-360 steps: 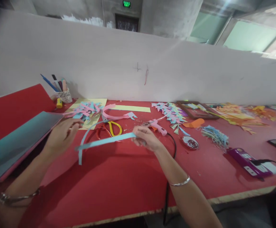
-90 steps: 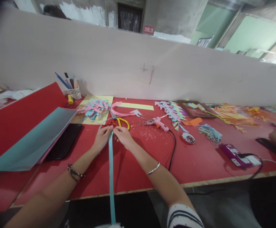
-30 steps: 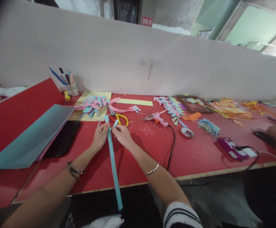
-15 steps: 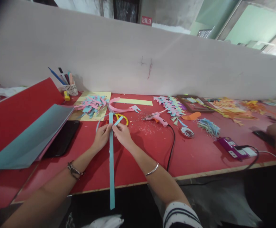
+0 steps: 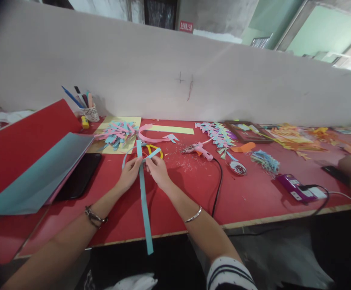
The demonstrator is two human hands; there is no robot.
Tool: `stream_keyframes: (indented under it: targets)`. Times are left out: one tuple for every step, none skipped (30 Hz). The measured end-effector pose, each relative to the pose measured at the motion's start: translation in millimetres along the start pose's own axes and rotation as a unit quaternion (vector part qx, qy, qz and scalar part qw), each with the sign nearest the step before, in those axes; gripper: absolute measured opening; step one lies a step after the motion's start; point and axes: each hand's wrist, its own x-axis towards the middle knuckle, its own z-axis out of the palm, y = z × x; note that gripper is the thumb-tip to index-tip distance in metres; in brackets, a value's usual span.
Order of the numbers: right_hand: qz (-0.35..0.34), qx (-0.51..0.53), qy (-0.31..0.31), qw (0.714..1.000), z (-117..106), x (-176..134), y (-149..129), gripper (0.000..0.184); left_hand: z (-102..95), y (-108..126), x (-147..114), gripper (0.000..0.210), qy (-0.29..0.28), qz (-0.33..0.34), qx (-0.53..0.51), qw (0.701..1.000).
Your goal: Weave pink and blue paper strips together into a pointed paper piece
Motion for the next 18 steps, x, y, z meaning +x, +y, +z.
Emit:
stream_keyframes:
  targets:
    - [-0.005,0.005,0.005,1.0,-0.7,0.2,-0.4,0.026,0.6,0.3,0.0,0.035,-0.008,0.001,0.0,1.0]
    - [-0.009,0.008,0.008,1.0,-1.2,0.3,-1.0,0.027,1.0,0.4,0.0,0.034,-0.013,0.002,0.0,1.0]
    - [-0.012,0.01,0.008,1.0,-1.4,0.1,-1.7,0.028,1.2,0.4,-0.1,0.033,-0.017,0.004,0.001,1.0]
    - [-0.015,0.012,0.005,1.0,-1.3,-0.3,-2.2,0.029,1.2,0.2,-0.3,0.032,-0.019,0.006,0.002,1.0]
    - [-0.017,0.012,0.0,1.0,-0.9,-0.9,-2.6,0.03,1.0,0.0,-0.5,0.032,-0.021,0.008,0.003,1.0]
    - [-0.022,0.012,-0.006,1.0,-0.2,-1.6,-2.8,0.031,0.7,-0.1,-0.8,0.033,-0.021,0.011,0.004,1.0]
    - [-0.027,0.011,-0.013,0.999,0.7,-2.4,-2.7,0.031,0.5,-0.2,-1.1,0.033,-0.02,0.013,0.005,1.0]
    - [-0.032,0.008,-0.019,0.999,1.5,-3.1,-2.5,0.031,0.3,-0.1,-1.4,0.034,-0.018,0.015,0.005,1.0]
    - [-0.039,0.003,-0.024,0.999,2.2,-3.7,-2.3,0.031,0.1,0.1,-1.7,0.035,-0.014,0.017,0.006,1.0]
    - [-0.044,-0.002,-0.028,0.999,2.7,-4.2,-2.2,0.03,0.0,0.4,-2.1,0.035,-0.011,0.018,0.006,1.0]
    - [-0.047,-0.008,-0.031,0.998,3.0,-4.6,-2.1,0.03,0.0,0.7,-2.4,0.036,-0.007,0.02,0.006,1.0]
    - [-0.048,-0.011,-0.032,0.998,3.0,-4.8,-2.2,0.029,-0.2,0.8,-2.7,0.037,-0.004,0.021,0.006,1.0]
    - [-0.045,-0.013,-0.032,0.998,2.9,-4.9,-2.4,0.029,-0.3,0.8,-2.8,0.038,0.001,0.023,0.005,1.0]
    - [-0.04,-0.012,-0.032,0.999,2.7,-5.0,-2.6,0.028,-0.6,0.5,-2.9,0.039,0.007,0.025,0.005,1.0]
    - [-0.033,-0.011,-0.032,0.999,2.4,-4.9,-2.7,0.028,-0.9,0.1,-2.9,0.04,0.014,0.026,0.004,1.0]
    - [-0.027,-0.01,-0.032,0.999,2.2,-4.7,-2.7,0.028,-1.3,-0.5,-2.7,0.041,0.022,0.028,0.003,0.999]
    - [-0.021,-0.008,-0.031,0.999,2.0,-4.5,-2.6,0.028,-1.5,-1.0,-2.4,0.042,0.028,0.03,0.002,0.999]
    - [-0.018,-0.007,-0.03,0.999,1.8,-4.1,-2.4,0.028,-1.5,-1.5,-2.1,0.043,0.032,0.031,0.001,0.999]
